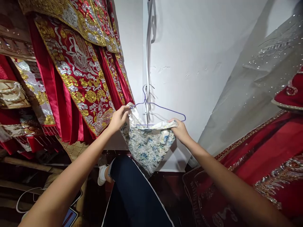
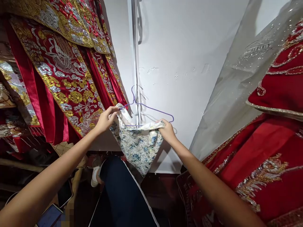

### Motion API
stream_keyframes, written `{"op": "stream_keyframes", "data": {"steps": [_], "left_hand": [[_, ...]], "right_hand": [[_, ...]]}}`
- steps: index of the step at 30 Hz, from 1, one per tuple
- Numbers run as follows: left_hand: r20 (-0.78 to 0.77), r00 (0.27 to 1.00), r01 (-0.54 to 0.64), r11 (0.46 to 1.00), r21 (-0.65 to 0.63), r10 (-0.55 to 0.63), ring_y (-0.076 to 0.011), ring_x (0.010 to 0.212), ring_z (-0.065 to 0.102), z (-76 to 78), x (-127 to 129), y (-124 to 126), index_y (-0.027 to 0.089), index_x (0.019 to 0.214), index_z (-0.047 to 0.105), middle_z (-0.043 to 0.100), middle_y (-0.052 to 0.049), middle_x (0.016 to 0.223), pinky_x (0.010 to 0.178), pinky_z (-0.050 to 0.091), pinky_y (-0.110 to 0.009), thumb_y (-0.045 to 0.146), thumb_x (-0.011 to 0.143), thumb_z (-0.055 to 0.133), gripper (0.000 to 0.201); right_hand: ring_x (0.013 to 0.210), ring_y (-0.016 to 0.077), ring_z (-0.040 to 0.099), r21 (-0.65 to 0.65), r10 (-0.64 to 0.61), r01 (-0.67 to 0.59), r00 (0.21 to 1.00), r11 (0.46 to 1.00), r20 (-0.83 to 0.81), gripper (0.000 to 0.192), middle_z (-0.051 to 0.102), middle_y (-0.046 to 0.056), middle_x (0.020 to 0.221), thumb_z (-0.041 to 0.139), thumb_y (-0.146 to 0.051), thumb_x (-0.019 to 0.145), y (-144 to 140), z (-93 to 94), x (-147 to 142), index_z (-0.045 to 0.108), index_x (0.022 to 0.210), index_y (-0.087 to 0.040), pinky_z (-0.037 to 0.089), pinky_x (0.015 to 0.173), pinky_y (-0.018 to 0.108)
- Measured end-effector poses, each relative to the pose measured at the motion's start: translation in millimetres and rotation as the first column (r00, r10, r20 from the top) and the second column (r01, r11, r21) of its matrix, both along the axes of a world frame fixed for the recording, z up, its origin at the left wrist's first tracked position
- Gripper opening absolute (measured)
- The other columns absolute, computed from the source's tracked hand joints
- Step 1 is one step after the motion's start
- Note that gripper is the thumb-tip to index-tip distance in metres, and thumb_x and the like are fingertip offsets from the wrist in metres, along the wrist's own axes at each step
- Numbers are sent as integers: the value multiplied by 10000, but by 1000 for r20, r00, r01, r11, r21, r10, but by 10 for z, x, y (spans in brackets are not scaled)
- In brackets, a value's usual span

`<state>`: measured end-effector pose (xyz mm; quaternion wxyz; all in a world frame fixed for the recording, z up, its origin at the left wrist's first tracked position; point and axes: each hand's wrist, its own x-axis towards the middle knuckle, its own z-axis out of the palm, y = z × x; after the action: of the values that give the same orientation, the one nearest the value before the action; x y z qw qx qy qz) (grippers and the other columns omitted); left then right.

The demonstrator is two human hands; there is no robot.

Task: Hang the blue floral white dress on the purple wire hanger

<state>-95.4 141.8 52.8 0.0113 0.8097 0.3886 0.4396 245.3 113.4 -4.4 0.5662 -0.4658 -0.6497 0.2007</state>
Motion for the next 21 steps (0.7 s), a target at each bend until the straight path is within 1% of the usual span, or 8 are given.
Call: {"op": "stream_keyframes", "data": {"steps": [4,8,10,12,14,16,18,21], "left_hand": [[36,997,-62,998,-23,63,-265,1262,523,64,75,191,152,1335,494,560,-145,1375,1077,393,-401,241,893,545,454],[91,995,-31,986,-164,46,-224,1038,611,-35,112,266,143,1171,597,674,-97,1147,935,459,-328,345,932,485,332],[116,992,-27,987,-155,46,-193,912,610,-71,137,222,157,1084,626,689,-54,998,841,462,-281,391,971,401,344],[154,985,-58,991,-121,77,-174,814,580,-85,156,152,167,1040,637,667,-28,895,759,442,-256,429,980,373,376],[176,981,-70,992,-106,88,-160,726,541,-82,164,87,172,999,642,634,-9,804,691,414,-248,456,975,383,385],[170,982,-61,992,-111,80,-156,686,520,-71,157,49,178,965,639,609,0,757,660,396,-248,468,969,395,380],[152,985,-57,990,-126,76,-162,694,529,-65,132,44,187,971,627,610,0,764,669,397,-254,466,972,387,368],[194,976,-75,989,-123,98,-189,839,581,-82,51,97,202,1086,579,648,-31,949,766,422,-277,406,978,372,310]], "right_hand": [[772,208,617,-27,88,-88,996,996,16,183,687,40,801,547,-166,627,-141,18,-17,625,792,-179,445,696,292],[773,212,616,-42,89,-88,995,995,38,201,682,45,798,549,-177,642,-278,147,26,648,817,-168,449,690,295],[812,220,626,20,54,-54,998,998,30,347,697,69,926,552,-175,652,-354,194,72,668,979,-169,460,708,306],[791,215,630,113,-34,40,998,993,-56,607,693,88,1026,571,-173,660,-403,231,155,580,1267,-192,470,686,312],[687,198,608,128,-122,144,979,981,-166,759,701,81,963,619,-192,661,-394,284,284,471,1405,-196,460,616,304],[603,179,565,37,-166,175,969,984,-183,634,686,46,792,681,-237,642,-333,367,435,601,1265,-154,427,554,284],[574,166,539,-72,-128,120,986,990,-104,349,640,20,659,727,-291,621,-264,477,563,718,931,-129,402,531,267],[580,158,539,-155,31,-21,998,988,58,197,606,4,594,746,-325,630,-249,657,639,680,647,-141,405,536,254]]}}
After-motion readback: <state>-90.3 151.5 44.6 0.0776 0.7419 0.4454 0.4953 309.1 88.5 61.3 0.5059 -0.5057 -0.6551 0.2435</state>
